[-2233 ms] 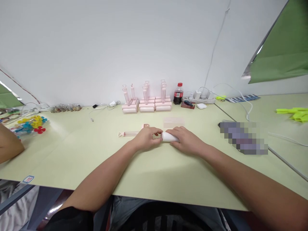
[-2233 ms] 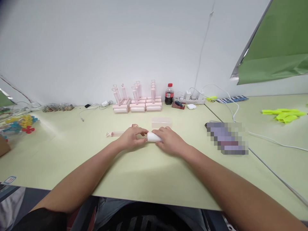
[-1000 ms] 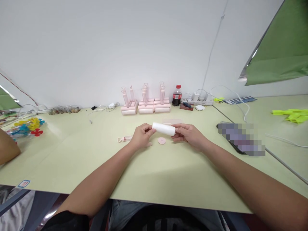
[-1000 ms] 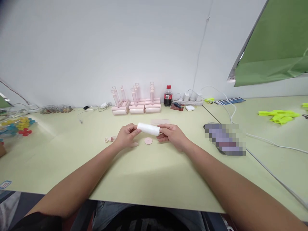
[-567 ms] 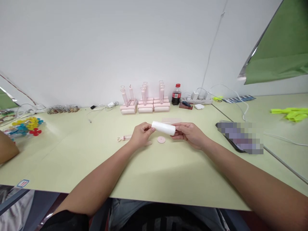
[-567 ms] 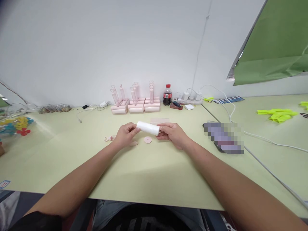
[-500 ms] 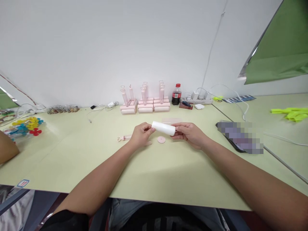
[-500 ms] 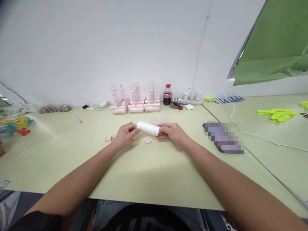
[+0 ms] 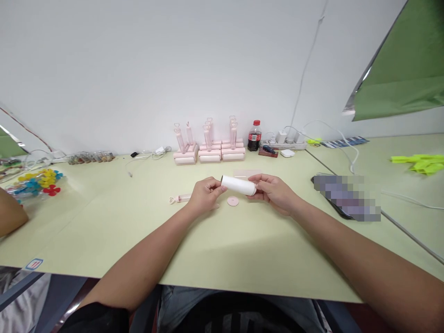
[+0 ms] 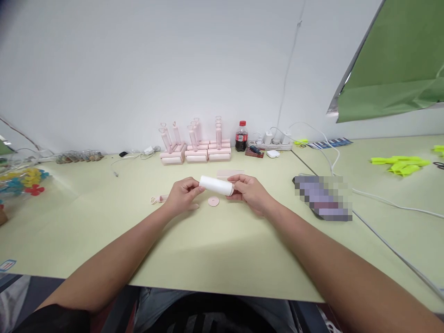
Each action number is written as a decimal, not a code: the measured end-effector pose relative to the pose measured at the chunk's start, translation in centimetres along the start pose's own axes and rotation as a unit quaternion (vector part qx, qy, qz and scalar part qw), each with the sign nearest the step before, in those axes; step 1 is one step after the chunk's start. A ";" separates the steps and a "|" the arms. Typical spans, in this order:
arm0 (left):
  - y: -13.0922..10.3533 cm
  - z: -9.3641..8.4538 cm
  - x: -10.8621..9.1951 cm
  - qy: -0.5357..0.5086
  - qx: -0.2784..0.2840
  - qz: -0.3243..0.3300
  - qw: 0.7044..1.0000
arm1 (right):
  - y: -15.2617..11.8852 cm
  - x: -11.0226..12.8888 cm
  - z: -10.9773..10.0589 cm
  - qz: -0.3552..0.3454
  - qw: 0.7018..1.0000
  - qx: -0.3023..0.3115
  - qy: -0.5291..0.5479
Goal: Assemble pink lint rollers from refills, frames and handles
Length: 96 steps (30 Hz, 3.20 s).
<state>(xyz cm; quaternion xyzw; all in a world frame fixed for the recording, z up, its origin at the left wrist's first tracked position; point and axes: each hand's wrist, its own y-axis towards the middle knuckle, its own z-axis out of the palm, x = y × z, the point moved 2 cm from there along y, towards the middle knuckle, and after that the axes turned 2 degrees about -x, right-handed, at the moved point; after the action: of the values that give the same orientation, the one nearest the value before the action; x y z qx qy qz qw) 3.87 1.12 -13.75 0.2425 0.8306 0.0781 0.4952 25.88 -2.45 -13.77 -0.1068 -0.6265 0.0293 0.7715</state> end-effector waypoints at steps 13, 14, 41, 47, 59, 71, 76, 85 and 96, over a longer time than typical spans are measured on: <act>0.2 0.1 0.5 -0.028 -0.085 -0.026 0.996 | 0.4 -1.0 -0.6 -0.201 0.826 -0.002 -0.526; 0.2 0.0 0.5 -0.035 -0.090 -0.029 0.995 | 0.3 -1.4 -0.2 -0.213 0.794 0.018 -0.570; -3.9 4.9 -4.1 0.289 0.225 0.210 0.906 | 1.8 2.7 -5.2 -0.302 0.831 -0.288 -0.368; -4.1 6.0 -3.3 0.310 0.265 0.215 0.887 | 3.9 0.9 -6.0 -0.233 0.844 -0.245 -0.416; -3.6 6.9 -2.1 0.286 0.276 0.203 0.895 | 3.3 1.2 -5.2 -0.249 0.834 -0.279 -0.405; 0.2 -4.7 -1.7 0.353 0.043 -0.007 0.934 | -1.1 -0.7 0.6 -0.341 0.803 0.114 -0.475; 0.6 -6.3 1.9 0.231 0.192 -0.044 0.953 | -1.1 -0.9 0.6 -0.306 0.843 0.112 -0.428; -0.8 -2.6 -1.5 0.025 0.181 0.069 0.981 | -1.1 -1.5 1.2 -0.109 0.972 0.166 -0.127; -2.1 -0.5 -3.0 0.041 0.194 0.218 0.956 | -2.8 -2.0 2.0 -0.018 0.911 0.387 -0.143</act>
<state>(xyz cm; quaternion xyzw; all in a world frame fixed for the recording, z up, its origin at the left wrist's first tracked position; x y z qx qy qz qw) 3.99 -2.07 -11.93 0.5057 0.7760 0.0313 0.3755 23.27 -5.25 -14.71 0.2173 -0.6715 0.2706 0.6547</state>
